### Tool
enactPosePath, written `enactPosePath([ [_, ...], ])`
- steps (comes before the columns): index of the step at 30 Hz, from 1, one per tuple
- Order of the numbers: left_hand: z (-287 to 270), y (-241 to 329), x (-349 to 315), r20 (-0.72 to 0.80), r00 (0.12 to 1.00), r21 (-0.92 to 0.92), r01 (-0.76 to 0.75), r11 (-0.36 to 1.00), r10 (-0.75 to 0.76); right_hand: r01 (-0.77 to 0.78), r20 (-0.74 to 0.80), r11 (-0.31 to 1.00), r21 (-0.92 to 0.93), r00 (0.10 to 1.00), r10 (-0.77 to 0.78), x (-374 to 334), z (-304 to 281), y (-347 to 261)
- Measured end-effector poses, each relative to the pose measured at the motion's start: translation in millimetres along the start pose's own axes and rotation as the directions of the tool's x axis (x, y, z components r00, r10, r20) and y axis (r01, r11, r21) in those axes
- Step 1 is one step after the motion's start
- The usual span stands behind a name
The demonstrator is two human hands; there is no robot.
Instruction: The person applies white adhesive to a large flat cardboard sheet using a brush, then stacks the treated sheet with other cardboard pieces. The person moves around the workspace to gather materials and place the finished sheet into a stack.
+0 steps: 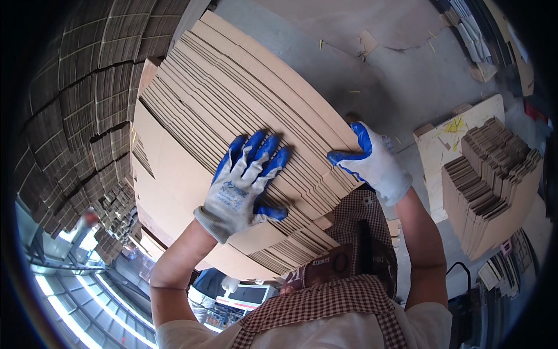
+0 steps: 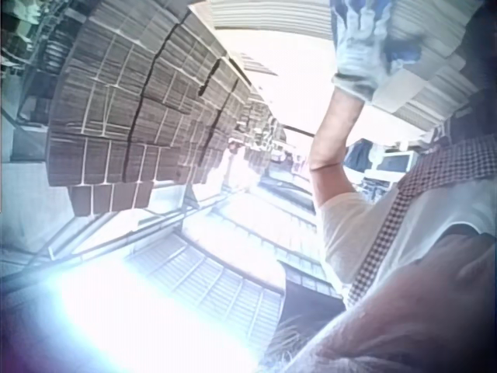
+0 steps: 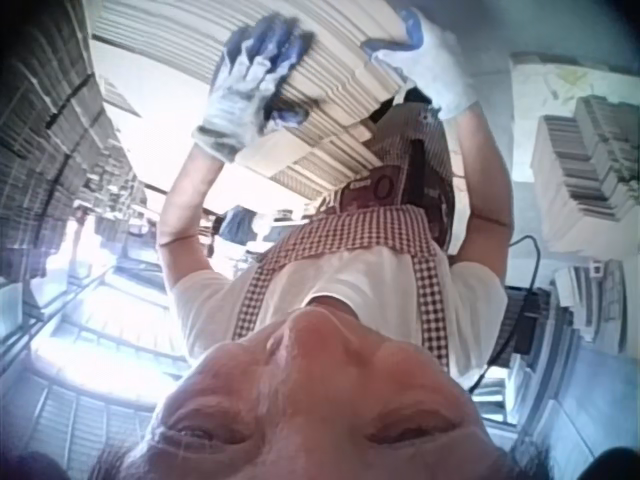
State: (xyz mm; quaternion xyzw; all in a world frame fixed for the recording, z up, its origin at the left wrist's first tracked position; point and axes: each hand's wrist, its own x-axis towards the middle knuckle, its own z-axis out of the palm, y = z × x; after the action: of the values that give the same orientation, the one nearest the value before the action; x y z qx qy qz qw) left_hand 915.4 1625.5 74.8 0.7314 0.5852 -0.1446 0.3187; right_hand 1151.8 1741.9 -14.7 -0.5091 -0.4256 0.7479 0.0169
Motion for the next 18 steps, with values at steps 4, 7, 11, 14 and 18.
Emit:
enactPosePath([
  [4,-7,5,2,-0.077,0.997,-0.006,-0.004,1.000,0.004,0.006,0.038,0.997,-0.074,0.999,-0.003,3,-6,-3],
  [7,-15,16,28,-0.109,0.987,0.044,-0.113,0.993,0.117,0.040,0.056,0.990,-0.138,0.998,-0.032,6,-7,1],
  [11,-1,14,53,-0.071,0.990,0.007,-0.124,0.992,0.124,0.131,0.049,0.981,-0.142,0.991,-0.125,8,-7,10],
  [14,0,15,51,-0.053,0.991,0.000,-0.121,0.993,0.120,0.077,0.018,0.995,-0.066,0.997,-0.076,4,-5,4],
  [18,2,14,44,-0.037,0.994,-0.007,-0.104,0.995,0.103,0.140,0.013,0.969,-0.204,0.990,-0.140,7,-6,7],
])
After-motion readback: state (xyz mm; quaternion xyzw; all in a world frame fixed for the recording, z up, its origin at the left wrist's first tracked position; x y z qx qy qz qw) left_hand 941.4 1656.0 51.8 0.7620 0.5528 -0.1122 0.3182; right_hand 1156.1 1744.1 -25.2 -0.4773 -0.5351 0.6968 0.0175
